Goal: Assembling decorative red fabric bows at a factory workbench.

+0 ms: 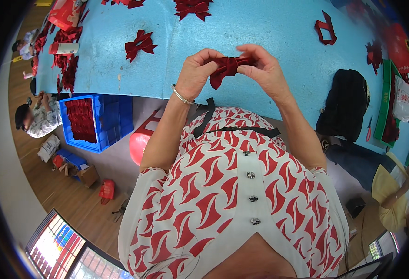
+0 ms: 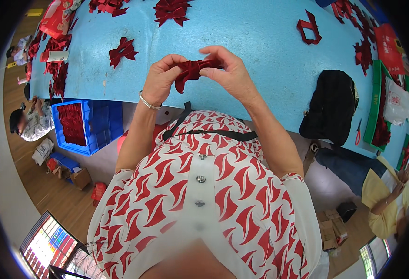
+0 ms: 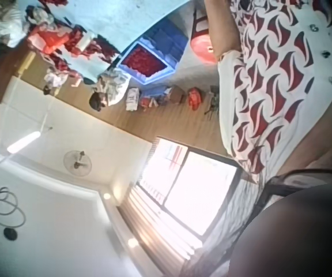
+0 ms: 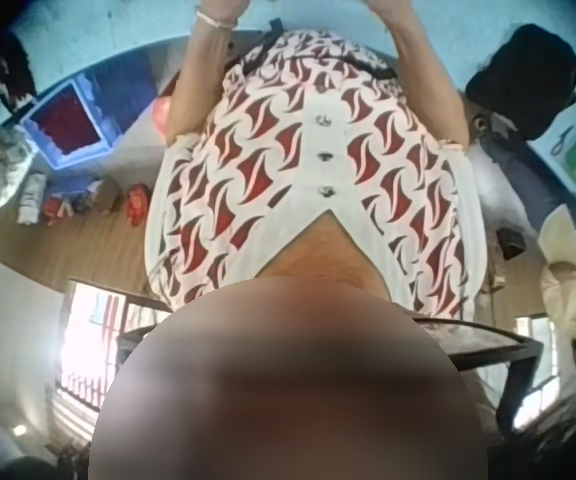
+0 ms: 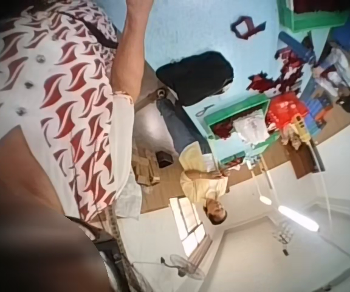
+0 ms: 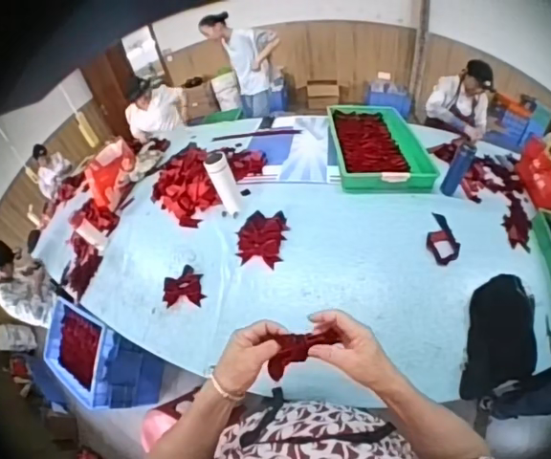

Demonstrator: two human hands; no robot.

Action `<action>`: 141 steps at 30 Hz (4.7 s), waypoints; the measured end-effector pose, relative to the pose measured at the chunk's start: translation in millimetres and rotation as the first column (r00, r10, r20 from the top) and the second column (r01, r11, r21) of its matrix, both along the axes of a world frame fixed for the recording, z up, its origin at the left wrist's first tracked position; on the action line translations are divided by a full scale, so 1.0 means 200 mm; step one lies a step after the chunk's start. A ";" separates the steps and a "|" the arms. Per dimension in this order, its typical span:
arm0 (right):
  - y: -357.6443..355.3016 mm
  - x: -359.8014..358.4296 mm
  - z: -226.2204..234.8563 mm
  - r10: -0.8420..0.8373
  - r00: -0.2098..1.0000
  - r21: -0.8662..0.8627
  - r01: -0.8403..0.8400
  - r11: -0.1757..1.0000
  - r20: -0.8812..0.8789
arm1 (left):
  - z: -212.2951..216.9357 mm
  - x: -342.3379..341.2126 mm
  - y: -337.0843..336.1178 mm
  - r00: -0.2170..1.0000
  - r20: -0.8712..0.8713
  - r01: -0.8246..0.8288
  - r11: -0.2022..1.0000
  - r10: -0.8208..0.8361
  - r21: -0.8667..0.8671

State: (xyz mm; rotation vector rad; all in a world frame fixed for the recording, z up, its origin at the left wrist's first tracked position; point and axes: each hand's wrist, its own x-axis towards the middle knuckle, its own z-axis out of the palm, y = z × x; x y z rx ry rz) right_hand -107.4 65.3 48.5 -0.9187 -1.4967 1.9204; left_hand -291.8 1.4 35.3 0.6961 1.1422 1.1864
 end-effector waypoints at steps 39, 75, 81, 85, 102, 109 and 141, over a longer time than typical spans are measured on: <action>-0.16 -0.21 -0.11 -0.275 0.872 -0.389 0.108 0.915 -0.405 | 0.10 -0.09 -0.16 0.927 -0.241 -0.242 0.950 0.286 0.196; 0.12 0.27 0.10 -0.192 0.951 -0.051 0.185 0.981 -0.242 | 0.02 0.21 0.15 0.900 0.358 -0.233 0.969 0.247 -0.083; 0.09 0.24 0.11 -0.229 0.933 -0.103 0.208 0.973 -0.278 | 0.10 0.24 0.16 0.910 0.321 -0.218 0.961 0.263 -0.172; 0.07 0.16 0.03 -0.269 0.943 -0.075 0.259 0.963 -0.196 | 0.09 0.13 0.14 0.936 0.304 -0.114 0.971 0.176 -0.210; 0.08 0.19 -0.01 -0.290 0.946 0.018 0.296 0.955 -0.146 | 0.17 0.06 0.15 0.995 0.088 0.053 0.990 -0.042 -0.132; 0.11 0.26 0.02 -0.213 0.950 -0.098 0.195 0.976 -0.227 | 0.16 0.17 0.15 0.986 0.162 -0.019 0.994 0.036 -0.108; 0.00 0.13 0.04 -0.283 0.941 -0.147 0.257 0.955 -0.188 | 0.13 0.17 0.06 0.973 -0.106 -0.197 0.976 0.207 0.095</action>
